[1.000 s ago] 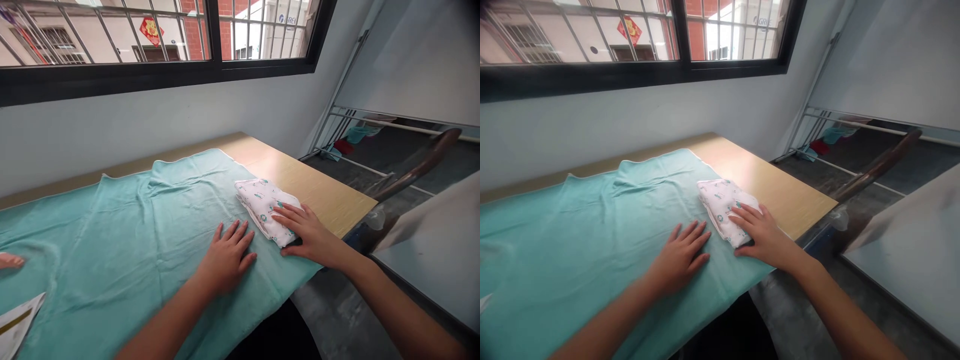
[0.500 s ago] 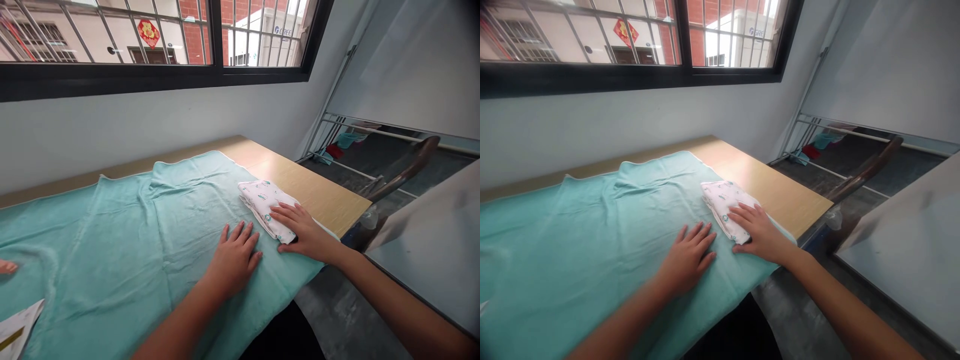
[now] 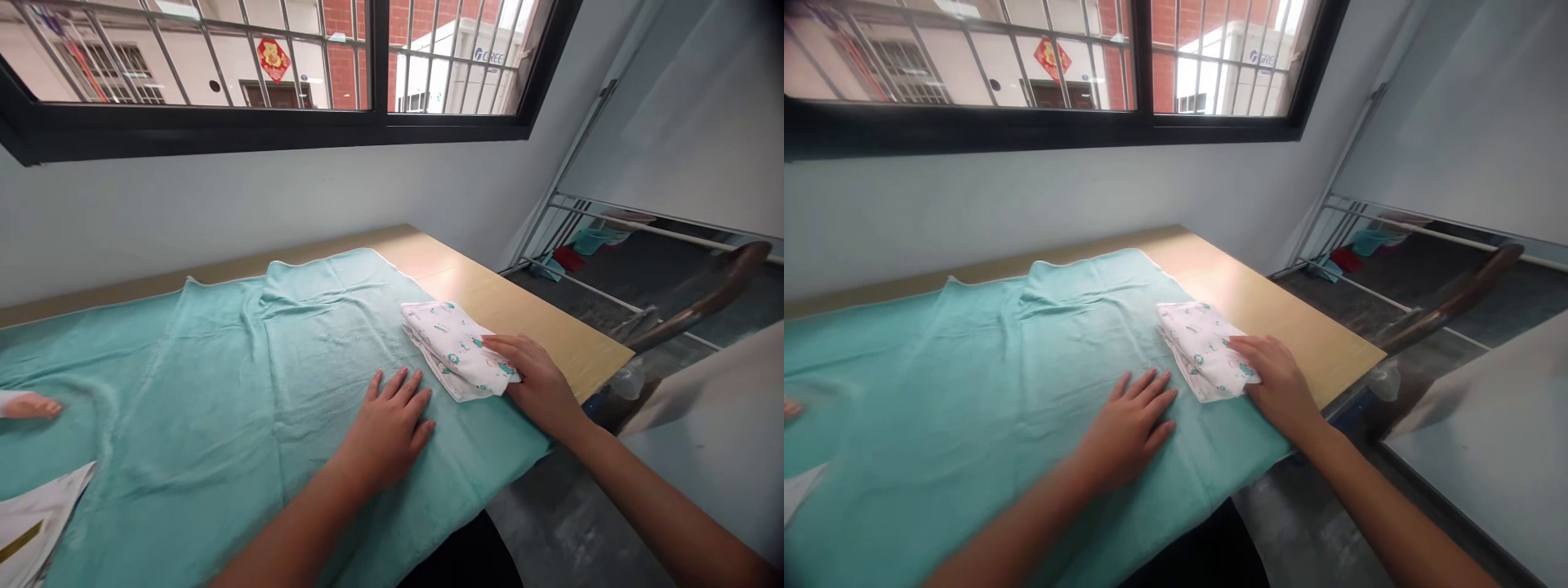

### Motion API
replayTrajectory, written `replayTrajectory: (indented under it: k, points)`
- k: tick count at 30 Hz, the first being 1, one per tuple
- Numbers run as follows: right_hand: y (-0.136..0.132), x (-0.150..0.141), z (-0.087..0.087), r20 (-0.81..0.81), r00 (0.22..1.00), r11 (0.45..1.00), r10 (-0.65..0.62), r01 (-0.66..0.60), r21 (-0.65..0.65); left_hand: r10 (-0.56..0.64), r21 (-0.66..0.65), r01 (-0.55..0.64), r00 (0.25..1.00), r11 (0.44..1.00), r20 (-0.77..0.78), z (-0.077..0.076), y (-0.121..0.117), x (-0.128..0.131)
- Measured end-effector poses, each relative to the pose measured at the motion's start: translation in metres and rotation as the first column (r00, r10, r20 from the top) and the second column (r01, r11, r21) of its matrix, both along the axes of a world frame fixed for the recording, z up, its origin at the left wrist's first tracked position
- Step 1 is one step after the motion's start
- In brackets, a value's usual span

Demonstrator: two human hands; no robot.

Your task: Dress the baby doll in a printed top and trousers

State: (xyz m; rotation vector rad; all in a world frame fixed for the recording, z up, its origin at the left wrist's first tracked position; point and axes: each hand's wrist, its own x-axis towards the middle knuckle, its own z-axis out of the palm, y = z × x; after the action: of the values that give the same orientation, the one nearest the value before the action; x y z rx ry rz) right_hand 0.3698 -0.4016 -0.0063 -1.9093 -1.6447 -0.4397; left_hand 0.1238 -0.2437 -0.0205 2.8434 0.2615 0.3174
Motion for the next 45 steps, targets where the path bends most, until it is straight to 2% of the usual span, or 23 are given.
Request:
replayTrajectory:
  k: [3,6,8,10,12,14,16,18,21,23,26,30,35,40,42,43,44,45]
  points:
    - [0.002,0.006,0.008,-0.006,0.990,0.983,0.138,-0.138,-0.119,0.007,0.004,-0.007,1.000,1.000,-0.008,0.002,-0.001,0.000]
    - [0.006,0.005,0.015,0.044,0.969,0.939,0.242,-0.223,-0.262,0.012,0.005,-0.012,1.000,1.000,-0.010,0.003,-0.001,0.000]
    - [0.009,0.004,0.019,0.015,0.963,0.924,0.271,-0.256,-0.283,0.013,0.007,-0.013,1.000,1.000,-0.007,0.003,-0.002,-0.001]
    - [0.013,0.002,0.025,-0.113,0.967,0.939,0.228,-0.250,-0.238,0.011,0.010,-0.011,1.000,1.000,-0.001,0.002,-0.002,-0.001]
    - [0.018,-0.001,0.035,-0.302,0.945,0.965,0.126,-0.187,-0.182,0.008,0.011,-0.008,1.000,1.000,0.006,0.001,-0.001,-0.001]
    - [0.023,-0.004,0.049,-0.464,0.886,0.987,-0.013,-0.064,-0.150,0.007,0.009,-0.007,1.000,1.000,0.008,0.001,-0.001,-0.001]
    - [0.030,-0.005,0.065,-0.557,0.816,0.985,-0.155,0.087,-0.147,0.010,0.003,-0.010,1.000,1.000,0.009,0.001,-0.001,-0.001]
    - [0.038,-0.003,0.079,-0.626,0.729,0.960,-0.277,0.233,-0.154,0.011,-0.006,-0.011,1.000,1.000,0.014,0.002,-0.001,-0.001]
    - [0.050,0.008,0.092,-0.739,0.594,0.932,-0.317,0.338,-0.129,0.007,-0.021,-0.006,1.000,1.000,0.028,0.003,-0.001,-0.002]
    - [0.058,0.017,0.097,-0.784,0.554,0.932,-0.280,0.354,-0.083,0.007,-0.030,-0.006,0.999,1.000,0.037,0.002,-0.001,-0.003]
    - [0.066,0.027,0.103,-0.789,0.563,0.944,-0.246,0.325,-0.063,0.011,-0.038,-0.009,0.999,0.999,0.046,0.002,-0.001,-0.003]
    - [0.072,0.030,0.120,-0.675,0.672,0.949,-0.304,0.272,-0.156,0.007,-0.062,-0.003,0.998,0.998,0.058,0.001,0.000,-0.002]
    - [0.091,0.025,0.162,-0.479,0.800,0.929,-0.363,0.272,-0.250,-0.002,-0.105,0.010,0.998,0.994,0.071,0.003,0.002,-0.003]
    - [0.127,0.010,0.200,-0.430,0.859,0.953,-0.278,0.191,-0.234,-0.002,-0.207,0.026,0.993,0.978,0.116,0.006,0.002,-0.005]
    - [0.139,0.001,0.208,-0.455,0.854,0.958,-0.254,0.158,-0.238,0.025,-0.329,0.032,0.986,0.944,0.167,0.007,0.003,-0.005]
    - [0.144,-0.004,0.209,-0.491,0.839,0.963,-0.234,0.133,-0.233,0.070,-0.419,0.023,0.977,0.908,0.204,0.007,0.004,-0.004]
    - [0.148,-0.009,0.210,-0.546,0.811,0.970,-0.208,0.100,-0.221,0.148,-0.526,0.002,0.958,0.851,0.244,0.007,0.007,-0.003]
    - [0.151,-0.014,0.210,-0.615,0.769,0.977,-0.176,0.060,-0.205,0.257,-0.647,-0.019,0.926,0.762,0.275,0.007,0.010,-0.003]
